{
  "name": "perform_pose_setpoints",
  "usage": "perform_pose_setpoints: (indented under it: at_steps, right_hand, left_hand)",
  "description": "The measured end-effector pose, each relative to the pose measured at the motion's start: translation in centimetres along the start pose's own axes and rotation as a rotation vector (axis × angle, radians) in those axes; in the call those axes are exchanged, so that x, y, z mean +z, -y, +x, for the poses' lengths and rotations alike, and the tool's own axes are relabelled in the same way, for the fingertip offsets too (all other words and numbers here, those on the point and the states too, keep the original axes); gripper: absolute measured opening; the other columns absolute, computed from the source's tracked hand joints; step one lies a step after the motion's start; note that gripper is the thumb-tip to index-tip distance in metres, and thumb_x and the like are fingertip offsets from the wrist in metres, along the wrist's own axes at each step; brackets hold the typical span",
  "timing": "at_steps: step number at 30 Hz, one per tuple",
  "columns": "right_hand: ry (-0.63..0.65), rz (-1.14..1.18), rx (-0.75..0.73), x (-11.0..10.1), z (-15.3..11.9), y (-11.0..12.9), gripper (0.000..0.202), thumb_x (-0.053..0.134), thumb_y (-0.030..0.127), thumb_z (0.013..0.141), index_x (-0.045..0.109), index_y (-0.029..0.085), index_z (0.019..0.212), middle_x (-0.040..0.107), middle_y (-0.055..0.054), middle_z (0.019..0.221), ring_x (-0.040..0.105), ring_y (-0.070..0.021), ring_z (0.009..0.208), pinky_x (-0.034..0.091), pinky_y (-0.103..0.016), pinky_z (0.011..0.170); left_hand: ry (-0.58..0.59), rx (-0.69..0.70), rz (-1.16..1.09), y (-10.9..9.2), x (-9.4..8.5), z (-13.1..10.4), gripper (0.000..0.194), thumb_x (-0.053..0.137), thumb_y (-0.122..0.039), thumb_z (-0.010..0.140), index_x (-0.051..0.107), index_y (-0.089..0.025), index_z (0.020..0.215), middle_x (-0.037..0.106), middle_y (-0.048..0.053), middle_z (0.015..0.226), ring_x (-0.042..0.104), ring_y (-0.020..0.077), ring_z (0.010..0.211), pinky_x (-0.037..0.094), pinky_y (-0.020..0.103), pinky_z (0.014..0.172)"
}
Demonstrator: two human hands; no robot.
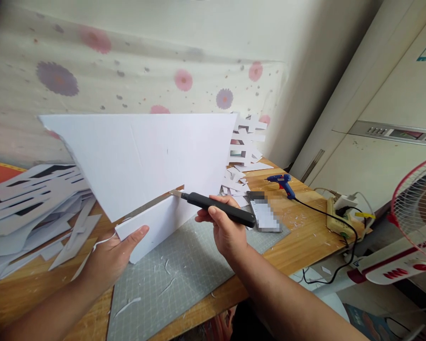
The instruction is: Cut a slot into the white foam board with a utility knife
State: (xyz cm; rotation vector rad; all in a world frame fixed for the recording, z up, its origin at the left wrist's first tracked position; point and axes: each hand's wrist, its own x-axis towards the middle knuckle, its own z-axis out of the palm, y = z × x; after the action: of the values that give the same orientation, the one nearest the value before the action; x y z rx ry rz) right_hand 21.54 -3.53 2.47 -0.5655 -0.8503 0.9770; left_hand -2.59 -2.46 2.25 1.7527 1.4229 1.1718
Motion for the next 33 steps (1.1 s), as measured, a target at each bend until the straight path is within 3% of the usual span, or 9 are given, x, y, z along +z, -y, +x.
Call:
perform_pose_setpoints:
  at_steps: [8,17,25,33]
  right_hand:
    - [0.067,-0.027,0.024,0.5,-0.2,-0.2,0.024,0.084,0.033,0.077,0.072,0.02,0.094,0.078,-0.001,0.071,0.076,-0.0199,0.062,0.067,-0.036,0.062]
    - [0.003,-0.04,-0.016,-0.7,0.5,0.3,0.022,0.082,0.03,0.077,0.072,0.02,0.094,0.077,-0.001,0.07,0.075,-0.0179,0.06,0.064,-0.031,0.059]
    - [0.083,-0.03,0.028,0.6,-0.4,0.0,0.025,0.083,0.033,0.077,0.071,0.02,0.095,0.079,-0.003,0.069,0.076,-0.0197,0.059,0.064,-0.033,0.061]
    - [0.062,0.004,0.004,0.0,-0.1,0.0,0.022,0.084,0.031,0.077,0.073,0.02,0.093,0.078,-0.002,0.068,0.076,-0.0169,0.061,0.065,-0.029,0.06]
  left_hand:
    - [0.021,0.028,-0.022,-0.4,0.1,-0.1,0.041,0.063,-0.062,0.084,0.081,-0.028,0.096,0.081,0.004,0.106,0.07,0.0359,0.117,0.057,0.043,0.105]
    - [0.037,0.022,-0.032,0.1,0.3,0.0,0.039,0.061,-0.062,0.086,0.08,-0.028,0.089,0.08,0.003,0.113,0.071,0.0325,0.117,0.056,0.039,0.107]
    - [0.019,0.004,-0.031,-0.3,0.2,-0.1,0.036,0.063,-0.059,0.084,0.079,-0.027,0.086,0.08,0.004,0.11,0.072,0.0329,0.114,0.057,0.039,0.104]
    - [0.028,0.035,-0.043,-0.4,0.2,-0.1,0.038,0.061,-0.06,0.084,0.079,-0.028,0.087,0.081,0.004,0.102,0.072,0.0335,0.114,0.058,0.04,0.104]
